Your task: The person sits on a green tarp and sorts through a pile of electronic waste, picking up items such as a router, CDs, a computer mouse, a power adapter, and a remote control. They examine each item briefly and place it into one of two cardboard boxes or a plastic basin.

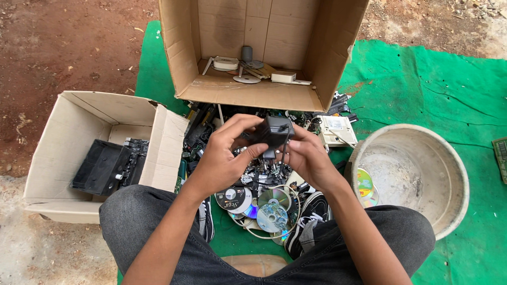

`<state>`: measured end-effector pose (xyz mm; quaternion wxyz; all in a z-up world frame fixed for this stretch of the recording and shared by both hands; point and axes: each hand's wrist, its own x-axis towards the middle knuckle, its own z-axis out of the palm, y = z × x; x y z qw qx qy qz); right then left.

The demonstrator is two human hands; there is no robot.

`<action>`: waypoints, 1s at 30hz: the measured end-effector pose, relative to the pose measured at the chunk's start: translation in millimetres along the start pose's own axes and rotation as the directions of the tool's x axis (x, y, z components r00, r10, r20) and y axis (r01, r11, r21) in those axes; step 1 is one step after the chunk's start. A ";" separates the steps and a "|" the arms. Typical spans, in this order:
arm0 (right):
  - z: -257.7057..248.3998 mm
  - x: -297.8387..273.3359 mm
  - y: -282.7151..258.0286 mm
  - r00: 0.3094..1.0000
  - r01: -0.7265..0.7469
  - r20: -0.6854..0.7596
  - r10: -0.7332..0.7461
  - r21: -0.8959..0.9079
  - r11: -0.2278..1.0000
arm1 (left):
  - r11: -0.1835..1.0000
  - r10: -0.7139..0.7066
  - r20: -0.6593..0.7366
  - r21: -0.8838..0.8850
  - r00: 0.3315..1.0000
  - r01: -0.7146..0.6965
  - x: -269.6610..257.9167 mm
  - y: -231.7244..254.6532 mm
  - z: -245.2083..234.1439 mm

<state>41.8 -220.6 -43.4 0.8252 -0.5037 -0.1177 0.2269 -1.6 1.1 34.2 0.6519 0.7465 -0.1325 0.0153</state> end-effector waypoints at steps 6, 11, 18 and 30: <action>31.0 -4.1 -25.8 0.986 -0.047 0.152 0.061 -0.093 0.995 | 0.999 0.049 -0.153 0.005 0.987 -0.049 2.1 -3.2 7.2; 29.0 -2.5 -19.2 0.989 -0.140 -0.086 0.118 -0.331 0.933 | 0.970 -0.188 -0.066 -0.168 0.980 0.175 -3.3 -16.5 -0.6; 37.8 3.2 -19.4 0.994 -0.109 -0.063 0.091 -0.407 0.907 | 0.924 -0.279 -0.040 -0.283 0.959 0.257 -11.1 -25.9 -6.3; 51.8 4.4 -9.7 0.995 0.012 -0.082 -0.050 -0.416 0.909 | 0.652 -0.403 -0.311 -0.758 0.861 0.031 0.8 -12.8 -16.8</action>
